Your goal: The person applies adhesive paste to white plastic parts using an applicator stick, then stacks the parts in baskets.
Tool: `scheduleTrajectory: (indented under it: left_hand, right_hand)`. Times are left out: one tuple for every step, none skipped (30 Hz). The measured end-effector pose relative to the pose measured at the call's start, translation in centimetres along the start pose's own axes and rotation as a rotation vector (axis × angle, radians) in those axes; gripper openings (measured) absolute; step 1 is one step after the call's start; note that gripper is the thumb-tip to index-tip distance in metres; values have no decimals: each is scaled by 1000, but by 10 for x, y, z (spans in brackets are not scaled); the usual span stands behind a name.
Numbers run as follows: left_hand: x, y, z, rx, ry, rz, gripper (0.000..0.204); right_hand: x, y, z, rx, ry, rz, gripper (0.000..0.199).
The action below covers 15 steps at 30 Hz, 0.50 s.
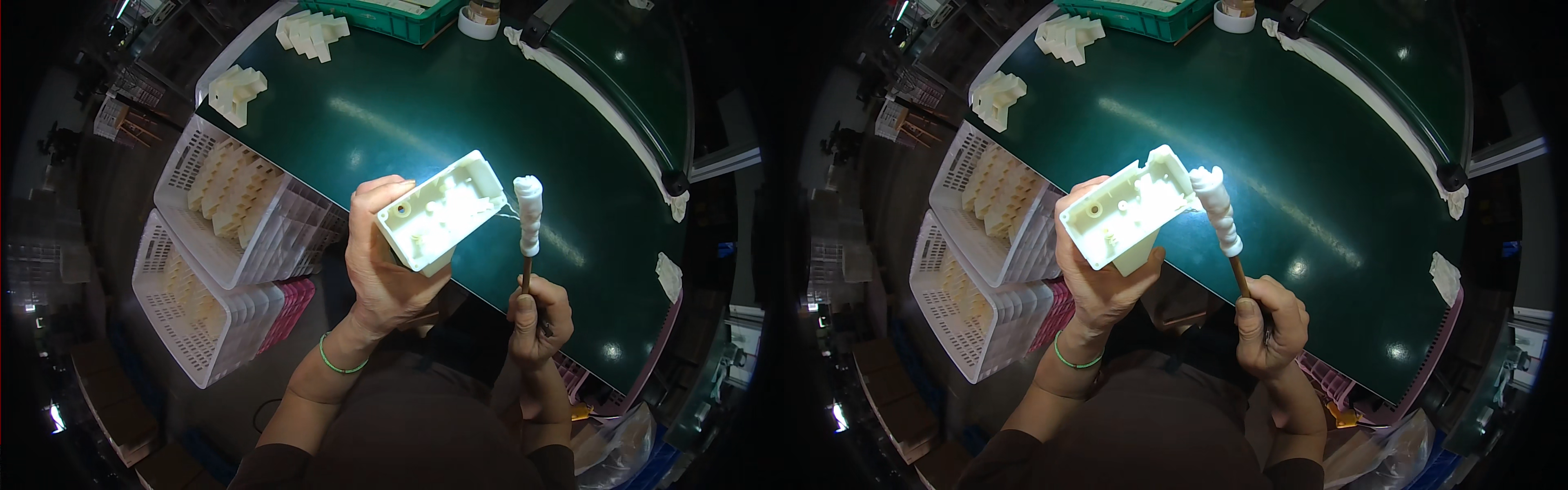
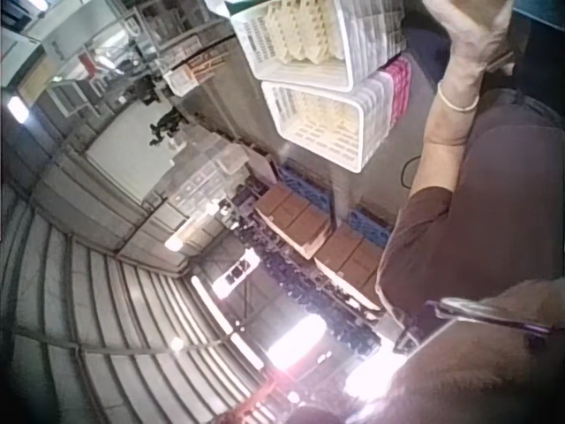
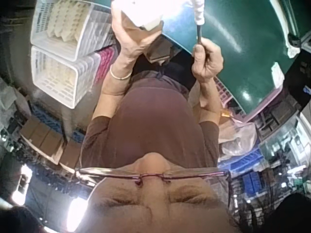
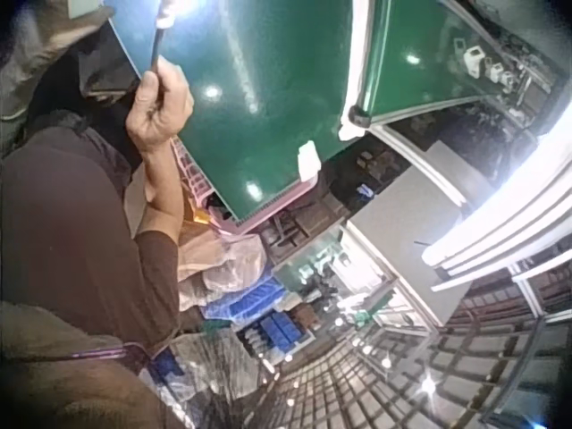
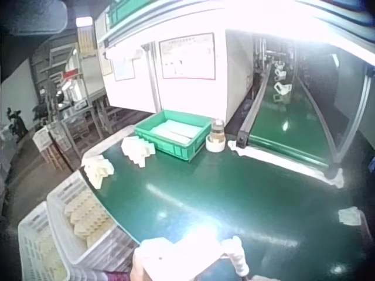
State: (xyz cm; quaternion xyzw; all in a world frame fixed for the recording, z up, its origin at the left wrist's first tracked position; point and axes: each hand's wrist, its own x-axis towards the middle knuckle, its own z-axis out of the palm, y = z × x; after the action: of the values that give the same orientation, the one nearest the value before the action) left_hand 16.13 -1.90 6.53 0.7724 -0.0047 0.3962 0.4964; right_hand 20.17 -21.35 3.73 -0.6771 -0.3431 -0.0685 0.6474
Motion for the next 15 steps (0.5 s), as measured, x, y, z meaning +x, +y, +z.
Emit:
scheduleTrajectory:
  left_hand:
    - [-1,-3,-3,-19,15,-33,79]
    - [-3,-6,-6,31,27,-3,78]
    - [-5,-8,-9,80,40,15,76]
    - [-8,-11,-10,85,46,30,76]
    - [-11,-12,-10,57,105,-2,70]
    - [-11,-15,-12,41,172,-65,64]
    - [-16,-13,-18,-104,118,-285,66]
    - [-16,-14,-17,-271,215,-338,66]
    - [-14,-19,-21,-435,258,-444,64]
    - [-12,-25,-25,-481,311,-471,63]
    - [-7,-34,-32,-517,293,-478,53]
    - [-7,-40,-38,-543,276,-499,42]
    - [-6,-46,-42,-619,290,-544,40]
    - [-9,-51,-41,-711,346,-587,41]
    - [-10,-56,-42,-735,356,-624,42]
  right_hand:
    - [0,0,1,-12,-2,-2,15]
    - [-1,1,3,-10,-6,-5,15]
    - [-1,2,4,-23,-20,20,15]
    - [-2,2,5,-35,-33,42,17]
    - [-2,3,6,-28,-34,28,17]
    - [-2,3,7,-43,-48,38,16]
    - [-1,4,9,-53,-60,65,15]
    - [1,3,11,-58,-64,79,14]
    - [3,3,14,-21,-44,64,14]
    - [6,3,19,25,-20,78,16]
    - [10,2,25,18,-50,124,18]
    - [16,1,32,63,-46,136,20]
    - [22,2,46,33,-46,171,23]
    - [28,2,62,231,-63,363,26]
    - [37,3,75,295,-119,455,29]
